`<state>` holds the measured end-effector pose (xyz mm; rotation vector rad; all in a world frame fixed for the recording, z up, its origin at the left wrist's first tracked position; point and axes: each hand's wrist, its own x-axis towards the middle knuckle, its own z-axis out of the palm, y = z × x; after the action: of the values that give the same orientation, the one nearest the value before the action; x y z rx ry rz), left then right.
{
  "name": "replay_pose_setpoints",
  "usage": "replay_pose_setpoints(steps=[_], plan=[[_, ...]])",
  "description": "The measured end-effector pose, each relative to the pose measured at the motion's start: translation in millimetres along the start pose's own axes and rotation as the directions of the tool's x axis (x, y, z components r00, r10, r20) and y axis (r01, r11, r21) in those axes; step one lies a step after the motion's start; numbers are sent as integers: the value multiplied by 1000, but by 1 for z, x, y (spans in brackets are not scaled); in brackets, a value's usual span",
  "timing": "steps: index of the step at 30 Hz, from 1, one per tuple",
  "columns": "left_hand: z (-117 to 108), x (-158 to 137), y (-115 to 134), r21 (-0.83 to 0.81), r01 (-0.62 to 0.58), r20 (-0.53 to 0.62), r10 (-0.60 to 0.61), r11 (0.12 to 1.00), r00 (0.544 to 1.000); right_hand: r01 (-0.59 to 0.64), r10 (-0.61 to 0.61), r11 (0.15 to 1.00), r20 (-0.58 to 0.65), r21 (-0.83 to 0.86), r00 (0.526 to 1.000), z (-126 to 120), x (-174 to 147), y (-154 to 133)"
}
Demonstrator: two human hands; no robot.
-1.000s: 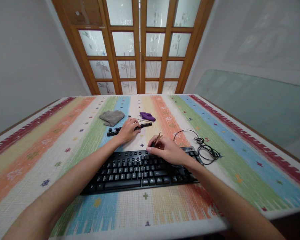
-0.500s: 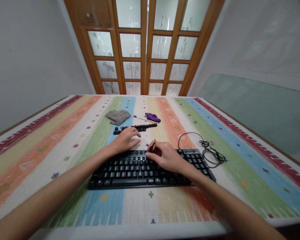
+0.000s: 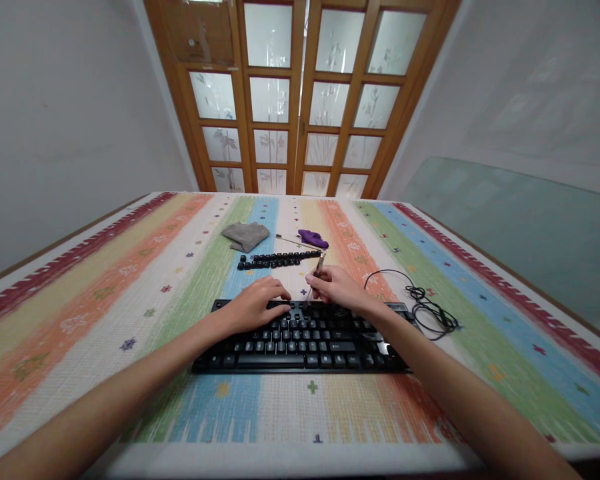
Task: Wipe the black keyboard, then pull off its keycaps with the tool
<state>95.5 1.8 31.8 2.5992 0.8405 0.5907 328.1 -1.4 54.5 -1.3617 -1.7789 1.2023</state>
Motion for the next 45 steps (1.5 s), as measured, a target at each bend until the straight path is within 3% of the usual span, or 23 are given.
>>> replay_pose_setpoints(steps=[6,11,15,18,23,27,32,36,40,45], plan=[[-1,14,13,-349,83,-18,-95,933,995,215,-220,969,32,121,975,-4,-14,-10],[3,28,19,-646,82,15,-96,759,995,270,-272,961,13,63,962,-9,-24,-12],[8,35,18,-730,73,-1,-108,679,994,285,-285,958,-1,-6,958,-14,-30,-8],[9,38,20,-658,65,-18,-101,750,995,277,-278,960,-16,-30,961,-18,-33,-4],[13,44,22,-301,24,-81,-51,953,995,235,-240,971,-114,-49,964,-23,-34,8],[18,54,14,-127,-97,-129,81,987,988,220,-233,971,-167,-93,958,-28,-33,17],[19,75,-2,-20,-107,-199,101,994,975,210,-224,974,-215,-83,951,-32,-34,20],[21,88,-6,2,-106,-130,105,994,986,209,-233,970,-230,-126,945,-37,-35,21],[18,95,-4,53,-42,24,41,998,999,179,-211,974,-271,-140,939,-46,-36,22],[2,94,-3,-1,103,287,-98,995,953,185,-210,976,-286,-113,935,-50,-39,24]])
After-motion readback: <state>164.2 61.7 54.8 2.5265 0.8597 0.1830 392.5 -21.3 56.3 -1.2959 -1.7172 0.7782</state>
